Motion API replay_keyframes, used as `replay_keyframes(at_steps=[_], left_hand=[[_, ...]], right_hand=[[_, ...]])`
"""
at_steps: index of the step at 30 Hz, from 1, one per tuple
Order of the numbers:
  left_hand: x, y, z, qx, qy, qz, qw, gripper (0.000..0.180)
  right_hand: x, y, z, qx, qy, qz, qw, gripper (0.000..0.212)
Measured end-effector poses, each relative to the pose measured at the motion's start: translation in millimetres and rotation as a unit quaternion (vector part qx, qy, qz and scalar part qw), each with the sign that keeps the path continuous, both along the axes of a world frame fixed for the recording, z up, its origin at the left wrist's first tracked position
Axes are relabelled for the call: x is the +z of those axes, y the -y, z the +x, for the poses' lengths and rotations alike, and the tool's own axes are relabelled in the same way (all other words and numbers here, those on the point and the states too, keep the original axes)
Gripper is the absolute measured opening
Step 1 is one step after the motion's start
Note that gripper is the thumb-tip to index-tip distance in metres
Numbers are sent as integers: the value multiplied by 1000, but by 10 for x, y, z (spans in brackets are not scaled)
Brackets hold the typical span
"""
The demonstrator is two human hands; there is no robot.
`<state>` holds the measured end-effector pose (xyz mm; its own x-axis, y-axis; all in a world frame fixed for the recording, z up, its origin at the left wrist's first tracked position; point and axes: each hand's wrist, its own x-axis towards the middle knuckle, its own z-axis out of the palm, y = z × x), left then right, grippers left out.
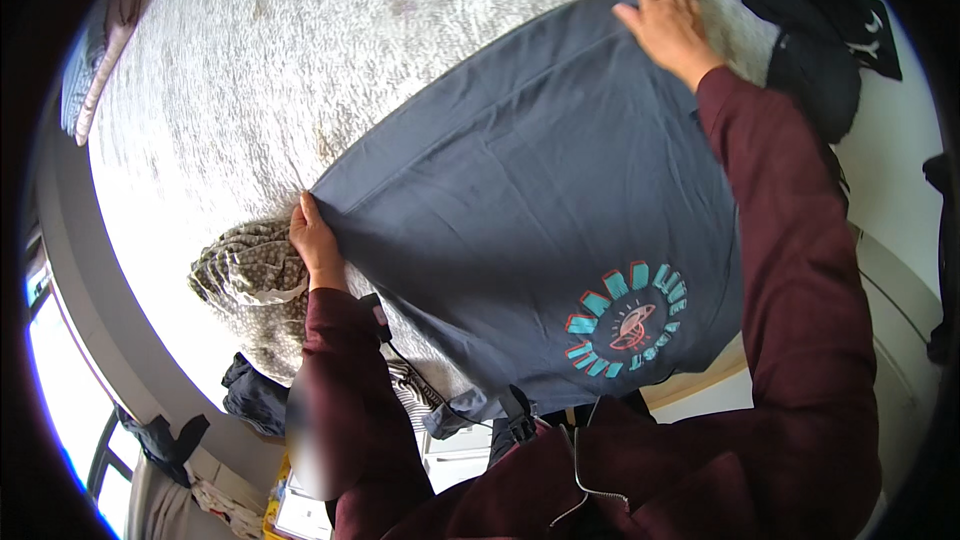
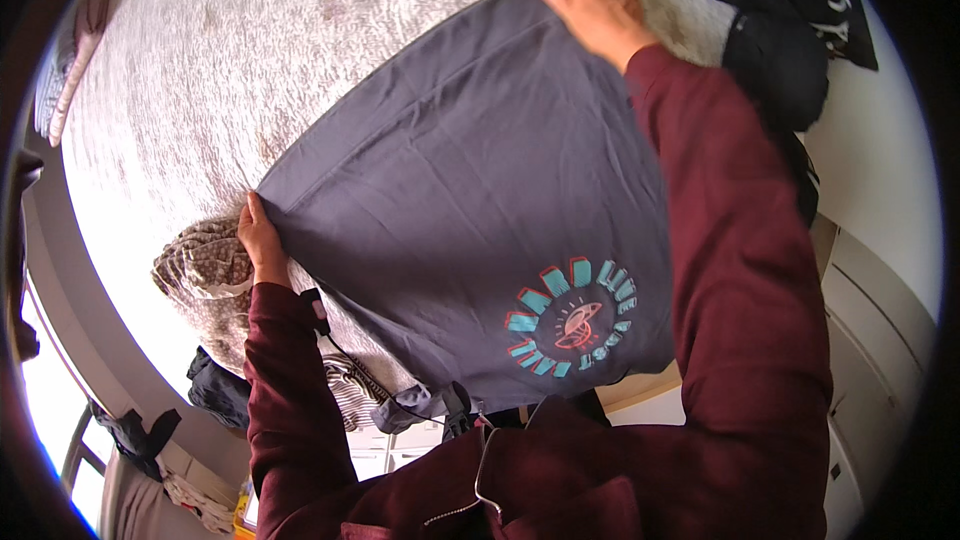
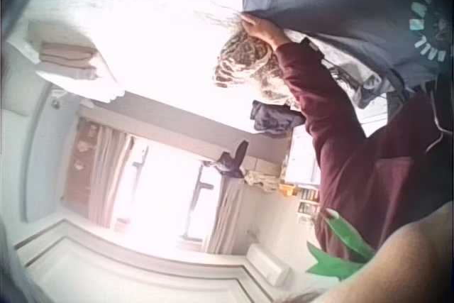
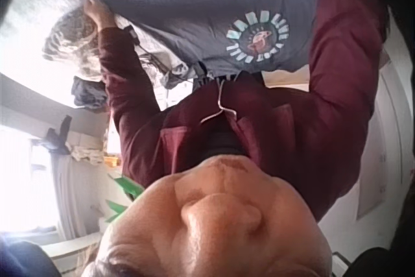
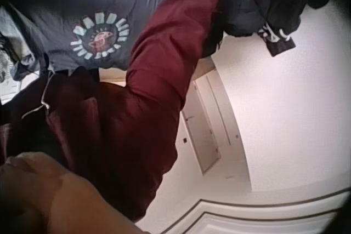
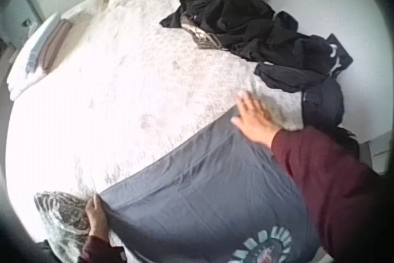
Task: The person folds a gray hoodie and a pair of black track pants on a bed. They smooth and align each garment, fold sleeves and legs, then roll and stack the items neatly.
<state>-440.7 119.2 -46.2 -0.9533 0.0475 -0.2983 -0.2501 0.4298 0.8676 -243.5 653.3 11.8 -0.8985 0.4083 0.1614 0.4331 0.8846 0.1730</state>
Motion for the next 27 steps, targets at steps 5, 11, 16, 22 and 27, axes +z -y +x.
replay_keyframes(at_steps=[5, 11, 16, 22, 27], left_hand=[[594, -180, 364, -86, -241, -289, 923, 25], [844, -424, 1790, -431, -245, -286, 820, 71], [442, -193, 1696, -343, -242, -448, 789, 68], [721, -291, 1763, -314, -290, -462, 777, 65], [887, -696, 3057, -589, -251, -152, 753, 86]], right_hand=[[329, 1652, 771, 204, -80, -307, 926, 48], [240, 2200, 1392, 293, 39, -341, 892, 64], [19, 637, 1691, -9, -18, -114, 993, 58], [200, 747, 1971, -34, -127, -119, 984, 53], [389, 2588, 2264, 198, -112, -317, 921, 54]])
